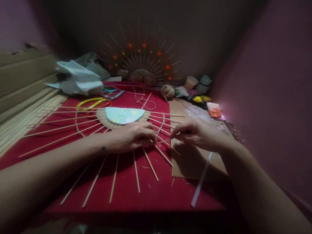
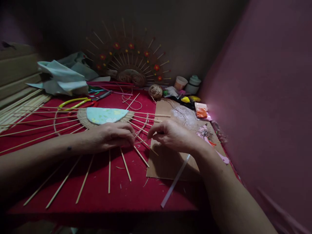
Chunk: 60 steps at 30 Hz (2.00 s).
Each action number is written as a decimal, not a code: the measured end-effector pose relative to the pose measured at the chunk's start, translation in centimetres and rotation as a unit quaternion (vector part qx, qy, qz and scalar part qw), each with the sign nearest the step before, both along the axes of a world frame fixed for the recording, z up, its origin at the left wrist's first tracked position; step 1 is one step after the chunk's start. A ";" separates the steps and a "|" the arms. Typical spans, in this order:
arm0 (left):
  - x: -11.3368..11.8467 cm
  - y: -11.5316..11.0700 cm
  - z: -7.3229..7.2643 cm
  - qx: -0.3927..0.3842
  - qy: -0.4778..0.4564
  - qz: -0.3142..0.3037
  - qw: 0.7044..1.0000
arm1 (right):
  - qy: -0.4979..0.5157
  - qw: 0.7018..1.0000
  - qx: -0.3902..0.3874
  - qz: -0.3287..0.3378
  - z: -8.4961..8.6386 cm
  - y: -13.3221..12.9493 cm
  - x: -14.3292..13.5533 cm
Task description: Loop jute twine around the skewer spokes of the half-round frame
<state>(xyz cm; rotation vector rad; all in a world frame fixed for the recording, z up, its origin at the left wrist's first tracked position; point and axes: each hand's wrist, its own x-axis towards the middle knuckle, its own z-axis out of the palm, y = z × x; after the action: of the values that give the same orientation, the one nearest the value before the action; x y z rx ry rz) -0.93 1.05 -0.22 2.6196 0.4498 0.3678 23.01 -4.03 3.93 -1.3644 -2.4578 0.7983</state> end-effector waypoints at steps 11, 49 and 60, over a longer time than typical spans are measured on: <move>0.3 -0.4 -0.8 0.101 0.019 -0.005 0.995 | -0.225 0.970 0.093 -0.022 0.8 -0.9 0.7; 3.1 0.3 -1.7 0.239 0.015 0.018 0.971 | -0.173 0.961 0.212 0.052 -3.1 -8.4 -1.0; 3.1 -0.3 -2.2 0.174 -0.055 0.000 0.983 | -0.237 0.899 0.359 0.076 0.8 -5.3 -3.4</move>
<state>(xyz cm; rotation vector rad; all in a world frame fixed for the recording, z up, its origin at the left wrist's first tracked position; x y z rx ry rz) 2.13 0.79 -2.38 2.9150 0.3747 0.6387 19.59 -9.31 4.74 -1.1556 -2.7802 -0.4817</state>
